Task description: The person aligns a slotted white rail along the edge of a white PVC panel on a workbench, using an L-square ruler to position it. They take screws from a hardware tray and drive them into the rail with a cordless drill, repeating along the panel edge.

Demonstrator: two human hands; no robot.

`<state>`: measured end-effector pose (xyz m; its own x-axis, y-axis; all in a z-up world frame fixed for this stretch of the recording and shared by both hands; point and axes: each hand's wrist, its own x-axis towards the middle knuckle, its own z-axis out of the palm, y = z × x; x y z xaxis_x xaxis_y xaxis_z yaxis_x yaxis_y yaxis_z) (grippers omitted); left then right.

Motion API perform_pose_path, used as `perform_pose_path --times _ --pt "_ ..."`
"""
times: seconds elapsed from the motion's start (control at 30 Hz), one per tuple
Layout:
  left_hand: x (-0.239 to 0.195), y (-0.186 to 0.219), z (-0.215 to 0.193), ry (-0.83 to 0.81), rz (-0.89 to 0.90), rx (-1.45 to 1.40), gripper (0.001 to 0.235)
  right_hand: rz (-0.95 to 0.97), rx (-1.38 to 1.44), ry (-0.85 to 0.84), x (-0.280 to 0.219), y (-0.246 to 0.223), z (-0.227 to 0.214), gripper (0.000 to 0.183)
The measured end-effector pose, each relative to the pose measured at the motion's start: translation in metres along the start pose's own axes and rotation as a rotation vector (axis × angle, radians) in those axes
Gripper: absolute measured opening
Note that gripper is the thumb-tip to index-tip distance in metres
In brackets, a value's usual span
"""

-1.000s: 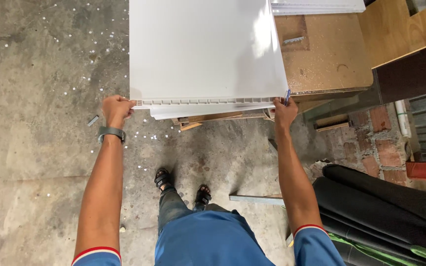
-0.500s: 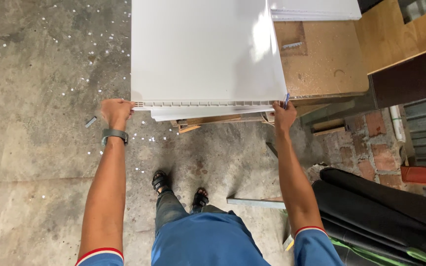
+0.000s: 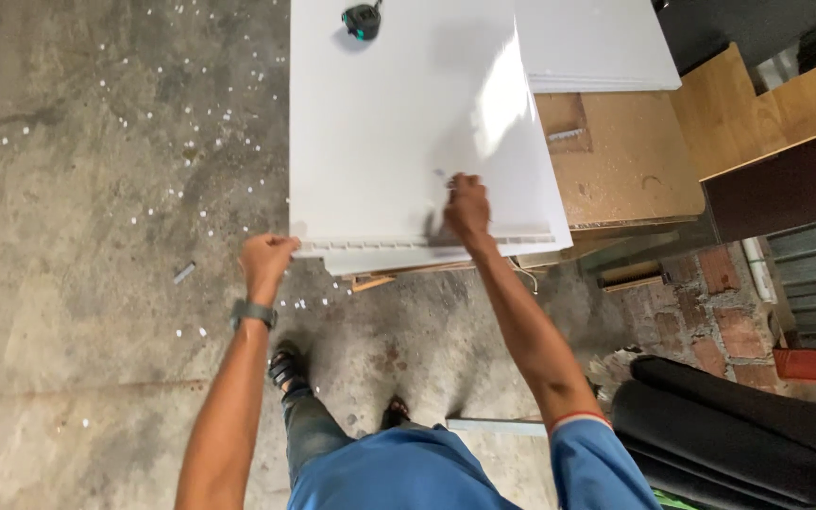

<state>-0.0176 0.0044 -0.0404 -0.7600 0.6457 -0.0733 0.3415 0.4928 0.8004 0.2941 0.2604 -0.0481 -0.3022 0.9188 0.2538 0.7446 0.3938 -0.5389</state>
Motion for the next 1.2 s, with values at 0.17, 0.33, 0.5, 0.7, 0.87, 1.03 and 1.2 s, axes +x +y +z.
perform_pose_path --times 0.17,0.33,0.5,0.7,0.87,1.03,1.2 --pt "0.031 -0.034 -0.003 -0.347 -0.123 -0.294 0.036 -0.130 -0.240 -0.015 0.042 -0.072 0.042 0.021" --pt "0.070 -0.087 -0.065 -0.565 -0.207 -0.281 0.039 -0.007 -0.324 0.083 0.071 -0.079 0.081 0.016" --pt "0.166 -0.242 -0.139 -0.682 -0.305 -0.334 0.044 0.062 -0.333 0.224 0.073 -0.097 0.074 0.019" --pt "0.319 -0.240 -0.191 -0.575 -0.372 -0.130 0.033 0.273 -0.431 0.056 0.112 -0.096 0.058 0.062" --pt "0.427 -0.197 -0.155 -0.667 -0.274 -0.130 0.032 0.606 -0.348 -0.384 0.199 -0.074 0.051 0.119" --pt "0.581 -0.307 -0.127 -0.649 -0.048 0.231 0.041 0.390 -0.252 -0.051 0.360 -0.087 0.059 0.111" --pt "0.711 -0.292 -0.174 -0.550 0.055 0.239 0.037 0.212 -0.181 0.168 0.569 -0.099 0.125 0.099"
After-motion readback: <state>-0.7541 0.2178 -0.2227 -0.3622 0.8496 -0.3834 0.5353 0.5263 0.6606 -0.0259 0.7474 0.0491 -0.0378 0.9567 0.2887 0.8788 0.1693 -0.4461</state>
